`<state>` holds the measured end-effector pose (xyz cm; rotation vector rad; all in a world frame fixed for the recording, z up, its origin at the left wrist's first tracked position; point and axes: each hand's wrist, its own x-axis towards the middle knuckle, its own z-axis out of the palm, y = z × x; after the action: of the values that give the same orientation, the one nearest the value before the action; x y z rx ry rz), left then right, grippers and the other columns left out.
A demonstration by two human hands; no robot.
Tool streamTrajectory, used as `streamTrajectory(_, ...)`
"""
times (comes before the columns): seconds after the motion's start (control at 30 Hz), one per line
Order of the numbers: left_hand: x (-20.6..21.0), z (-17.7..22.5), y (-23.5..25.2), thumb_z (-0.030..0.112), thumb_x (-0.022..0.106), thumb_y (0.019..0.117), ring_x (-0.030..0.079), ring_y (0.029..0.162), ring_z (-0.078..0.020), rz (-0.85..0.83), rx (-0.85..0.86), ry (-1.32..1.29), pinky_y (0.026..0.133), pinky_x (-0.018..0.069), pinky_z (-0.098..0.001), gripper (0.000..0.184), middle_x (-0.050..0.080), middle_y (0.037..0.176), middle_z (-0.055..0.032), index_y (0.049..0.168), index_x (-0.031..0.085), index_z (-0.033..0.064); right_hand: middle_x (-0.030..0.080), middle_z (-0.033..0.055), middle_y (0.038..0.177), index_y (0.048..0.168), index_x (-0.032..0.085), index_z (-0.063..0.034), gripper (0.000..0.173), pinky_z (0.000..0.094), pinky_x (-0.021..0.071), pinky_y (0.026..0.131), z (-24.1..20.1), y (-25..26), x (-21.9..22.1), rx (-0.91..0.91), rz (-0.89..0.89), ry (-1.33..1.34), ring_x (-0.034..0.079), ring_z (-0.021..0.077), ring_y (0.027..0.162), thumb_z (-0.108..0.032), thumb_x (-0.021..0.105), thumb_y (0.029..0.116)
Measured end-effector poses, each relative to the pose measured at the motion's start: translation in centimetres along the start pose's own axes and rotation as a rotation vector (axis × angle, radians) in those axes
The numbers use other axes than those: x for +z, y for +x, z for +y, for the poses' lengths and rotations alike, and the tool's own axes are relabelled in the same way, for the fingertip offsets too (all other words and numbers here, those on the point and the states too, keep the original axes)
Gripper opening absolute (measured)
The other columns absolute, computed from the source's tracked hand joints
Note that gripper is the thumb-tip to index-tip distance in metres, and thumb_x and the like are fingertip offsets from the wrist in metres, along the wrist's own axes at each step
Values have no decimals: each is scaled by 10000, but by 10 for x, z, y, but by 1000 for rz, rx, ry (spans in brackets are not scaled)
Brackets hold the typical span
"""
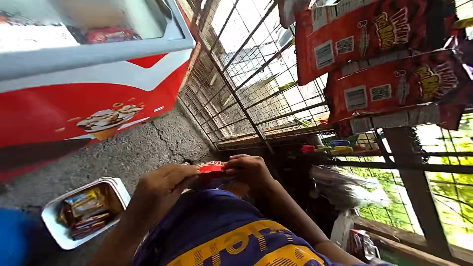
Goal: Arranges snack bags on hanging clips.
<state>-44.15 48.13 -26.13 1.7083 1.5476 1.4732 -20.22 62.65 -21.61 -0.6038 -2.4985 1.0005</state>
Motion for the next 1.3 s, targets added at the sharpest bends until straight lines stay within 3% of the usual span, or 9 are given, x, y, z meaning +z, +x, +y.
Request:
streamTrajectory(0.2,31,-23,59,252,562,1049,745,969,-176,-85,110,36,867,597,-328,273,779,995,-67,984,771,88,740,65,1210,1347,569,-33,317,388,612,915,44,47,-67,221,347,154,736,181,1043,-166,493,1069)
streamTrajectory(0.37,45,-41,97,255,571,1049,737,981,-153,-125,147,6,864,595,-312,249,778,999,-36,980,770,122,703,15,1259,1305,570,-143,287,346,579,930,61,108,-108,288,732,747,716,153,1004,-229,420,1075)
streamTrajectory(0.5,49,-61,133,259,572,1049,733,990,-135,-149,173,-73,883,587,-292,245,779,1000,-28,986,769,128,675,47,1332,1275,604,-191,263,316,593,892,73,140,-120,149,773,885,724,165,1000,-298,479,1069)
streamTrajectory(0.67,48,-86,193,232,586,1037,730,924,-165,-289,239,-165,821,593,-319,223,766,958,-45,979,763,108,703,29,973,1133,642,24,207,257,565,853,68,158,-114,338,949,-278,677,55,882,-139,545,1049)
streamTrajectory(0.77,46,-99,230,232,575,1041,731,924,-164,-386,296,-212,816,592,-324,226,768,965,-33,983,761,116,690,252,1110,1197,657,86,389,446,525,979,80,165,-114,657,946,-785,682,268,1076,-263,548,1066)
streamTrajectory(0.9,50,-113,267,225,598,1028,722,937,-156,-457,323,-273,825,584,-331,204,769,971,-24,987,767,118,701,104,947,1080,665,101,311,237,541,880,74,175,-112,486,1159,-786,675,51,944,-198,604,1025)
streamTrajectory(0.97,57,-118,279,221,614,1019,725,961,-150,-465,325,-295,839,587,-329,194,772,1001,-23,985,773,114,719,-13,1012,1105,654,1,289,278,576,908,61,188,-114,276,1227,-632,677,27,1010,-277,633,1028)
streamTrajectory(1.13,63,-117,328,151,689,961,720,877,-160,-554,259,-384,748,608,-392,123,596,1442,-114,945,769,59,687,-74,1217,1277,601,-11,286,243,536,1021,35,217,-108,223,1110,-494,633,10,1179,-188,579,1053)
streamTrajectory(1.3,62,-100,388,89,759,899,694,822,-130,-607,304,-437,728,607,-366,34,485,1540,-120,930,760,76,525,84,1491,1476,461,-10,522,373,483,1102,79,179,-115,169,1130,-542,550,174,1326,-265,603,1043)
